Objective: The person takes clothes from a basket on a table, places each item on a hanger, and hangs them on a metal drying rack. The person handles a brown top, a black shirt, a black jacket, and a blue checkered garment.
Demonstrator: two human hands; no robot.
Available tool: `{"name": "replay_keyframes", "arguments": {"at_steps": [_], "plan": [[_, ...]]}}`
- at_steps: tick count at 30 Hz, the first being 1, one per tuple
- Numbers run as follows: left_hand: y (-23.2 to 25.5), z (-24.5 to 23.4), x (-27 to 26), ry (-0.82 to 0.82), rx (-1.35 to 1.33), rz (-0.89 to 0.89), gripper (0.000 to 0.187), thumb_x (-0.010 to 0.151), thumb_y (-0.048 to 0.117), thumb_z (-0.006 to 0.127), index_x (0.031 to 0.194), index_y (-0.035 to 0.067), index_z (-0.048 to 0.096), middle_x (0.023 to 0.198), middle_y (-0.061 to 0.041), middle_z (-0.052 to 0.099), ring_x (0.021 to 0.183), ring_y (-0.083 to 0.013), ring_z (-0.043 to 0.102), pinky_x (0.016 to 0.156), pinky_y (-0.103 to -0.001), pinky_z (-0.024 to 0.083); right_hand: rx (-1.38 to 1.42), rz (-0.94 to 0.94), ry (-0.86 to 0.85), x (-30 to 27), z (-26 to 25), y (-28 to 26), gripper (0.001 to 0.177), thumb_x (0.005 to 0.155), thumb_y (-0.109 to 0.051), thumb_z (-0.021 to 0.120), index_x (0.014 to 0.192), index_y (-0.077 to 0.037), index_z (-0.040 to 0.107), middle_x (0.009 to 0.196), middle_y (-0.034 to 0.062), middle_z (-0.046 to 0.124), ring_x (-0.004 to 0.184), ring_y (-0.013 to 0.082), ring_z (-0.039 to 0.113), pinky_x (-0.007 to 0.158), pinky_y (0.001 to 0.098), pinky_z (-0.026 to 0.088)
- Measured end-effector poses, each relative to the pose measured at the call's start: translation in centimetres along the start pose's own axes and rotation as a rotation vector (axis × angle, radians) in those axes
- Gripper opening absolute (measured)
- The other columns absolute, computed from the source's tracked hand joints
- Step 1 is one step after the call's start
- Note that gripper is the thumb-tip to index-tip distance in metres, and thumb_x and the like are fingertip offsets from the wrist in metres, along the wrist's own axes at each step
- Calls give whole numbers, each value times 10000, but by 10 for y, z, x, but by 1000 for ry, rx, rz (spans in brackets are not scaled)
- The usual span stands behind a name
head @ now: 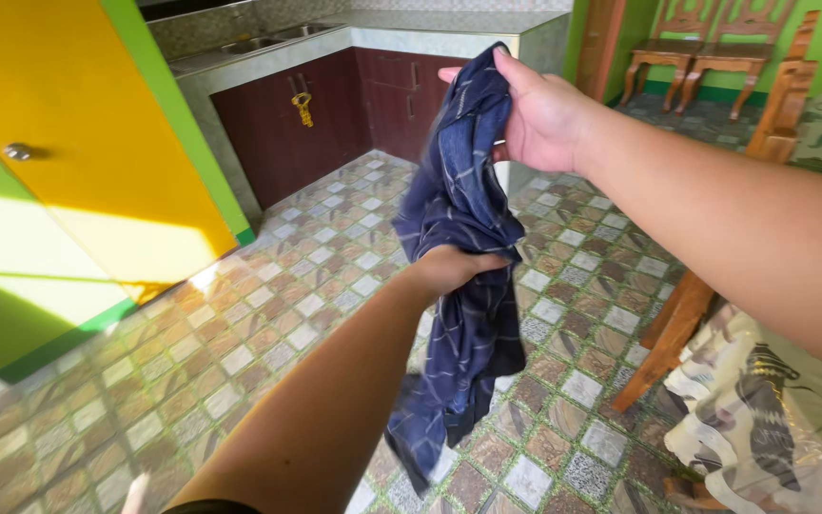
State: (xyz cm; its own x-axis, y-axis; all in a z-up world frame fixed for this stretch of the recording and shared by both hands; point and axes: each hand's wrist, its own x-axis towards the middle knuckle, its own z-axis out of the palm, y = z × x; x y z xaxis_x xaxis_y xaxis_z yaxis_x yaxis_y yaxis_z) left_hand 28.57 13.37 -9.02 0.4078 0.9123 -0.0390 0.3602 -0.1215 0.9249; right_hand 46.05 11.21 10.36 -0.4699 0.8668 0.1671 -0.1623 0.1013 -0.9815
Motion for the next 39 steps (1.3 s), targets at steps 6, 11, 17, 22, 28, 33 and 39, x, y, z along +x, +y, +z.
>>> {"name": "replay_keyframes", "arguments": {"at_steps": [6, 11, 17, 22, 28, 33, 39], "plan": [[56, 7, 91, 419, -229, 160, 388, 970, 285, 592, 970, -79, 728, 877, -189, 709, 794, -291, 623, 739, -468, 525, -230, -102, 25, -89, -89, -15, 526, 1043, -353, 500, 1541, -196, 437, 1340, 71, 660, 1169, 253, 658, 923, 469, 550], [133, 7, 118, 248, -678, 381, 305, 929, 199, 611, 1051, -58, 723, 948, -113, 741, 831, -243, 695, 778, -390, 576, -226, 158, 698, -242, -290, 30, 471, 1017, -371, 577, 1388, -82, 612, 1276, 126, 695, 1140, 264, 630, 961, 422, 521], [192, 87, 133, 168, -737, 329, 265, 938, 137, 601, 1144, -17, 664, 1013, -115, 740, 888, -246, 728, 797, -377, 610, -242, 302, 1739, -439, -517, 150, 360, 982, -306, 656, 1213, -32, 622, 1196, 189, 649, 1072, 371, 608, 882, 566, 521], [206, 155, 170, 209, -638, 235, 266, 942, 115, 604, 1148, -33, 687, 1035, -98, 748, 899, -225, 730, 796, -361, 603, -1040, 354, 1852, -501, -614, 209, 439, 1005, -304, 663, 1253, 54, 610, 1215, 318, 593, 1091, 497, 574, 927, 592, 468], [217, 209, 221, 192, -611, 202, 269, 946, 118, 569, 1165, -1, 670, 1068, -93, 740, 944, -217, 716, 834, -347, 589, -1087, 546, 1865, -514, -658, 222, 395, 970, -254, 667, 1234, 38, 629, 1241, 305, 575, 1093, 489, 578, 931, 571, 471], [226, 244, 272, 102, -550, 216, 255, 937, 100, 572, 1162, 24, 666, 1081, -78, 739, 960, -209, 710, 845, -339, 583, -1103, 648, 1901, -557, -660, 240, 365, 941, -212, 670, 1218, 24, 644, 1263, 294, 559, 1094, 483, 581, 935, 554, 473], [230, 273, 343, -90, -541, 267, 235, 943, 70, 597, 1161, 20, 671, 1062, -59, 719, 937, -176, 685, 828, -322, 566, -1121, 729, 1986, -570, -652, 244, 338, 906, -162, 675, 1198, 8, 662, 1288, 281, 541, 1095, 475, 585, 939, 533, 476]]}}
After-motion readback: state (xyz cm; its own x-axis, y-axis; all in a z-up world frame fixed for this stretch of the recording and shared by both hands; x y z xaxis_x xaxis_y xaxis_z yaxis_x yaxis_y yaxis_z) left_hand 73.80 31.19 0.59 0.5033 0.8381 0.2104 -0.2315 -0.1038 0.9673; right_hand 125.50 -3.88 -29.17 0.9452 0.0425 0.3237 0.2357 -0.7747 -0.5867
